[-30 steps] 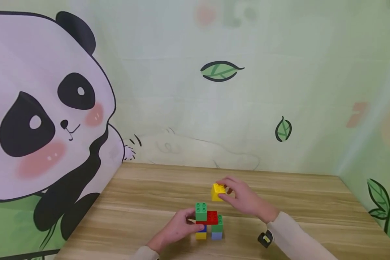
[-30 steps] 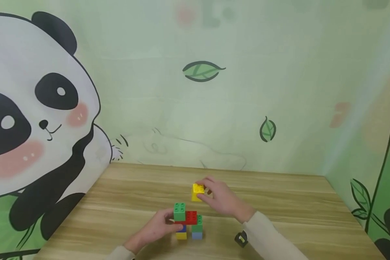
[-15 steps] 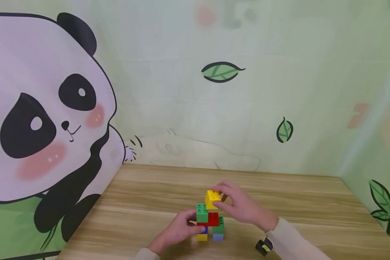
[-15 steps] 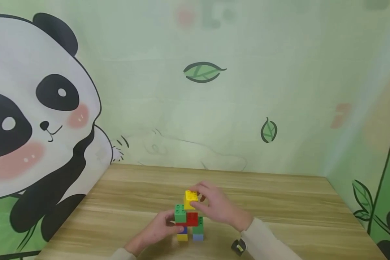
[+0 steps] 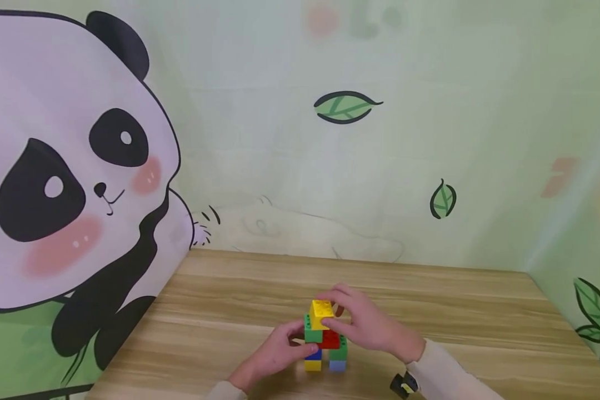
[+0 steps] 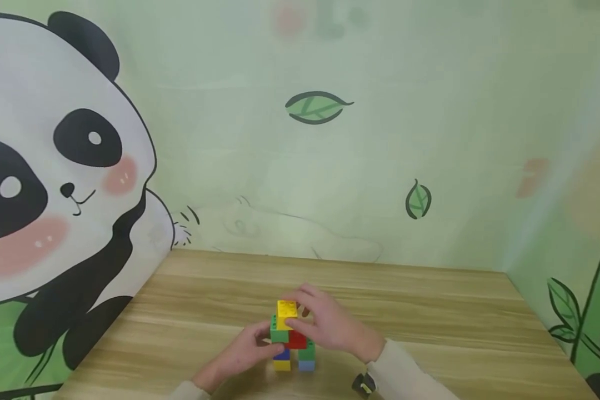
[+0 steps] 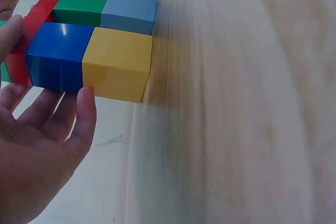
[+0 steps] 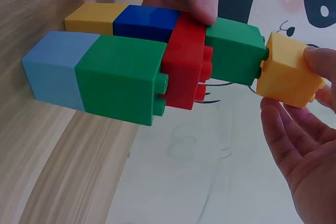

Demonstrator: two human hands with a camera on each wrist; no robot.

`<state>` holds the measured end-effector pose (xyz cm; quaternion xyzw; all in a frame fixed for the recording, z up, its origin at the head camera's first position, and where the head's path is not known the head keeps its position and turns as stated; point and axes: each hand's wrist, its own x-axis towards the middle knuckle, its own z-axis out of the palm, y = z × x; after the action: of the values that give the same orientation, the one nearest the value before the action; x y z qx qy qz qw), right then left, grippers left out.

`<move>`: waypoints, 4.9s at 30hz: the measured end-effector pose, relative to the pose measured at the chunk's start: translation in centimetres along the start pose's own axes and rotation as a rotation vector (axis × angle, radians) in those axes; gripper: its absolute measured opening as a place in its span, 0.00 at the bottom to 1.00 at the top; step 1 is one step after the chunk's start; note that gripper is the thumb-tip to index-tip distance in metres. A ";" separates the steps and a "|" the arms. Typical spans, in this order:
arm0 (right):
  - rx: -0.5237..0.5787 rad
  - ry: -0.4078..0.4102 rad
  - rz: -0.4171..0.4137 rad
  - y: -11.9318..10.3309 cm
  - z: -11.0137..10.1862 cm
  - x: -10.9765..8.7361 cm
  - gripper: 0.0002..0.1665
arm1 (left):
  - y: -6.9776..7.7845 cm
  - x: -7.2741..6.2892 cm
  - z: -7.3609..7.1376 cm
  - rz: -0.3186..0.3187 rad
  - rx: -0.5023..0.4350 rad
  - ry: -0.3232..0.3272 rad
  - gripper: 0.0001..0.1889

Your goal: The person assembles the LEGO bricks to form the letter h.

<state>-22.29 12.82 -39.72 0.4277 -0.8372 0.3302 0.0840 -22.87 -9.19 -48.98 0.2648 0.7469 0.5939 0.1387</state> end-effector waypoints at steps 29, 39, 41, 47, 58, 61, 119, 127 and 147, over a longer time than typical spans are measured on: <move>-0.019 -0.007 0.008 -0.5 1.3 0.6 0.30 | -0.2 -0.1 -0.1 0.006 0.057 -0.002 0.18; 0.020 -0.050 0.076 -0.8 0.8 0.8 0.29 | 0.0 -0.1 0.0 -0.033 0.055 0.013 0.17; 0.010 -0.053 0.078 -0.8 0.9 0.8 0.30 | 0.1 -0.1 0.0 -0.037 0.057 0.015 0.17; -0.023 -0.046 0.062 -1.0 0.9 0.8 0.29 | 0.0 0.0 0.0 -0.024 0.057 0.015 0.17; -0.023 -0.049 0.033 -1.1 0.8 0.7 0.28 | 0.3 -0.2 0.1 -0.011 0.045 0.012 0.17; -0.016 -0.054 0.038 -1.0 0.8 0.8 0.28 | 0.3 -0.3 0.1 -0.002 0.047 0.017 0.17; -0.011 -0.046 0.046 -1.0 1.0 0.9 0.26 | -0.3 -0.1 0.2 0.019 0.057 0.042 0.16; 0.019 -0.027 0.030 -0.7 1.2 0.7 0.28 | -0.6 0.0 0.3 0.009 0.056 0.033 0.17; 0.078 -0.075 0.092 -0.7 0.6 0.8 0.25 | -0.3 -0.2 0.4 0.040 0.048 0.055 0.17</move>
<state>-22.22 11.63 -39.47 0.4040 -0.8450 0.3498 0.0206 -22.55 -8.98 -49.39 0.2664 0.7590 0.5857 0.1000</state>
